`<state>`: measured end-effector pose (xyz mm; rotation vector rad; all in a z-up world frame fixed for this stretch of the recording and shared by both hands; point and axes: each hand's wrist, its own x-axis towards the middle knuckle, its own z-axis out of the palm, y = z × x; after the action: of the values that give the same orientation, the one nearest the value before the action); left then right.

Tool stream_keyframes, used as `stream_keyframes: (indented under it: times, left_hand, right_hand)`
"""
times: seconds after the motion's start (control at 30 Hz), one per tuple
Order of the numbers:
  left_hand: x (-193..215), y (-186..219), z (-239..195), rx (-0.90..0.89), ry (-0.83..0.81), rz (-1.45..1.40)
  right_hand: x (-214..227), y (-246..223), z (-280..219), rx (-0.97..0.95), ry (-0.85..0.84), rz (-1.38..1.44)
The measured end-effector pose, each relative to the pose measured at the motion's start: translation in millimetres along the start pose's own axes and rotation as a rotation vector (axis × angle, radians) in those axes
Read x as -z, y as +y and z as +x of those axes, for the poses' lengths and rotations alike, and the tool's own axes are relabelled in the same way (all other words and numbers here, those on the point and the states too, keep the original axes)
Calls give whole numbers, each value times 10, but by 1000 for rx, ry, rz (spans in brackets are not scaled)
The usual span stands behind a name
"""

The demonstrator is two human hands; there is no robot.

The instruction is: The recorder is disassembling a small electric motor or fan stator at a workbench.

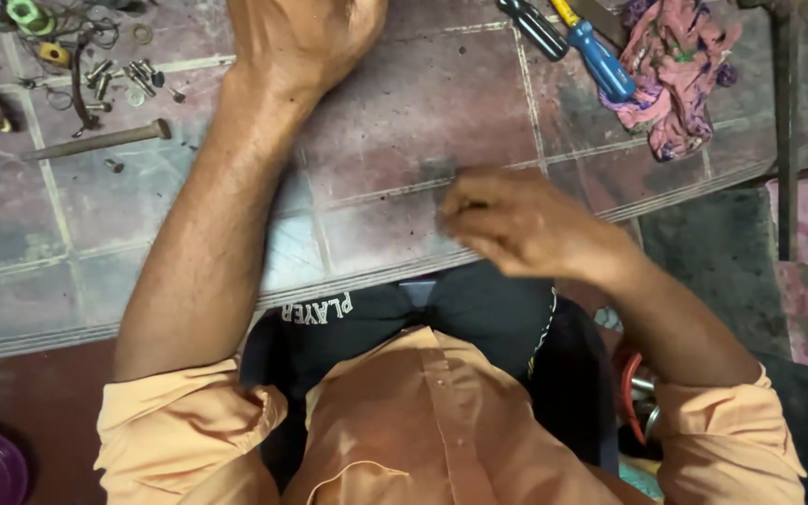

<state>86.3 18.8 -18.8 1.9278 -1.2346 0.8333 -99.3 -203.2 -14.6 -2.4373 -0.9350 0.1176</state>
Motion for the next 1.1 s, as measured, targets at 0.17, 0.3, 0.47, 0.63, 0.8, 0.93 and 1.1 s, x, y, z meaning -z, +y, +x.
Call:
stream_keyframes:
  times: [0.17, 0.3, 0.47, 0.63, 0.8, 0.93, 1.1]
  left_hand:
    - [-15, 14, 21, -11, -23, -46]
    - [-62, 8, 50, -20, -35, -82]
    - [-40, 41, 123, -14, -52, -112]
    - [-28, 69, 145, -6, -68, -138]
    - [-24, 96, 246, -26, -94, -163]
    - [-371, 344, 168, 3, -203, -154]
    - [-389, 622, 147, 122, -362, -155]
  right_hand:
    - [255, 345, 159, -4, 257, -121]
    - [519, 425, 94, 12, 483, -181]
    - [664, 350, -35, -133, 463, 116]
    - [652, 295, 11, -86, 351, -31]
    - [617, 654, 34, -182, 511, -146]
    - [611, 870, 161, -268, 695, -109]
    - [489, 898, 270, -277, 720, -148]
